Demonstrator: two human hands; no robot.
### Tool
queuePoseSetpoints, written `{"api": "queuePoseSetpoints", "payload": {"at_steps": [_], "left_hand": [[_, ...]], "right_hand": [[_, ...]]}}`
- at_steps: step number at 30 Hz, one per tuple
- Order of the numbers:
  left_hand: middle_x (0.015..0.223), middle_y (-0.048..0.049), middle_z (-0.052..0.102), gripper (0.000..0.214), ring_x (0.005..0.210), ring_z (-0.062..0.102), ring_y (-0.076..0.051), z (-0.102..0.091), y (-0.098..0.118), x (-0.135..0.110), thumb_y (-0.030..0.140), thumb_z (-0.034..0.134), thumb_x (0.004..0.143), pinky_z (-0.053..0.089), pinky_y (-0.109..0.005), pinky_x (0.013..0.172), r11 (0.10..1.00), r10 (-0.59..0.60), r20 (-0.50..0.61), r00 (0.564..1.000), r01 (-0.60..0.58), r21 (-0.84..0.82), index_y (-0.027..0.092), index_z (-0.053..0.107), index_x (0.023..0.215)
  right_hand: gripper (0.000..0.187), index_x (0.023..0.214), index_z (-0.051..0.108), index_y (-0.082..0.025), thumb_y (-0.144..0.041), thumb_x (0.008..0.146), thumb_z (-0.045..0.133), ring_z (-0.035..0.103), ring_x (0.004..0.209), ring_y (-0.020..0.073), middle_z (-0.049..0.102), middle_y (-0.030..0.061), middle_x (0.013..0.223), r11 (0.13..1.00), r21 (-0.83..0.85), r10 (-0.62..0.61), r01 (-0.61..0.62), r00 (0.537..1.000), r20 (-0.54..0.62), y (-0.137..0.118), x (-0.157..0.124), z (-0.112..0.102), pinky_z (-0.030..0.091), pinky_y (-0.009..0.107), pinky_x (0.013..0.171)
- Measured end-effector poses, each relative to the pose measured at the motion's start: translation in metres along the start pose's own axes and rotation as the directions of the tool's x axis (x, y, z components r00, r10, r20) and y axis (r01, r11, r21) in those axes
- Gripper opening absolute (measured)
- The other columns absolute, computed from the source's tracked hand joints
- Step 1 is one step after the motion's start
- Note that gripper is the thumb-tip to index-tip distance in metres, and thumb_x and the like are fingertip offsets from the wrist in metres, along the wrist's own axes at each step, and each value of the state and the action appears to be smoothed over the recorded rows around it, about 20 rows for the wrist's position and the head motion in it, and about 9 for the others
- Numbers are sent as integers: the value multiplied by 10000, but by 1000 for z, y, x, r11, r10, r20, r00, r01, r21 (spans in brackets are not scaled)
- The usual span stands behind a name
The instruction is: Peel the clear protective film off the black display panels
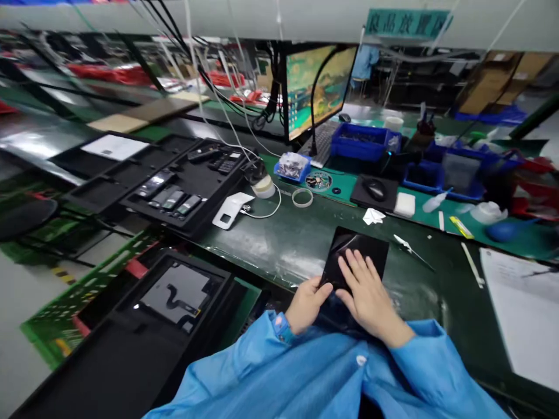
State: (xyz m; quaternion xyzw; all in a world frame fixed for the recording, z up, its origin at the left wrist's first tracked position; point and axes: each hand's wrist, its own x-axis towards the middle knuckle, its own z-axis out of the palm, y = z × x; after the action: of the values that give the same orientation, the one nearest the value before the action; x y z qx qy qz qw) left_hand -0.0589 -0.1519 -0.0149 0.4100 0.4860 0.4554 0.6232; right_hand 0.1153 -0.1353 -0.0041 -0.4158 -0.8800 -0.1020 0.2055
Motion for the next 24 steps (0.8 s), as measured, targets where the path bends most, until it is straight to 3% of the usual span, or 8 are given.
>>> {"api": "queuePoseSetpoints", "payload": {"at_steps": [6,10,12,17,20,24], "left_hand": [[831,-79,744,550,845,659,-260,-1,-3,-7,624,697,732,517,-372,831,998,-52,30,998,50,47,110,755,920],[869,-86,760,538,919,670,-281,0,-1,-5,619,702,733,519,-385,874,999,-44,25,999,44,3,120,756,925],[903,-88,762,527,922,670,-272,0,-1,-3,597,721,728,517,-383,886,999,-39,29,999,40,-29,123,750,956],[914,-81,755,447,867,663,-234,-1,-4,1,493,785,696,523,-344,835,999,-37,114,993,36,11,125,731,945],[856,-64,741,411,806,649,-212,-2,-6,1,475,783,701,517,-319,786,998,-38,134,990,30,62,124,723,906],[858,-62,731,464,795,635,-212,-3,-9,-2,516,770,706,506,-323,783,994,-69,169,983,53,97,121,725,946]], "right_hand": [[657,1580,90,-161,-371,1018,358,402,1419,267,390,135,1525,992,47,113,-113,994,4,30,18,-2,426,498,1116],[646,1576,143,-182,-327,1005,408,353,1445,275,389,138,1527,978,101,187,-182,981,-48,23,8,-12,415,530,1124],[631,1562,200,-156,-317,996,429,330,1459,264,386,129,1531,983,122,143,-138,989,-32,8,-2,-21,408,521,1136],[545,1420,457,-54,-391,994,412,395,1423,264,429,126,1504,983,176,-85,59,986,146,-21,-14,-35,439,479,1124],[542,1435,445,-65,-392,1010,364,398,1422,239,413,109,1515,988,149,-49,26,987,155,-16,-4,-33,409,468,1151],[566,1474,400,-81,-405,1014,338,345,1453,253,363,119,1540,994,91,53,-67,988,146,12,17,-20,349,489,1182]]}}
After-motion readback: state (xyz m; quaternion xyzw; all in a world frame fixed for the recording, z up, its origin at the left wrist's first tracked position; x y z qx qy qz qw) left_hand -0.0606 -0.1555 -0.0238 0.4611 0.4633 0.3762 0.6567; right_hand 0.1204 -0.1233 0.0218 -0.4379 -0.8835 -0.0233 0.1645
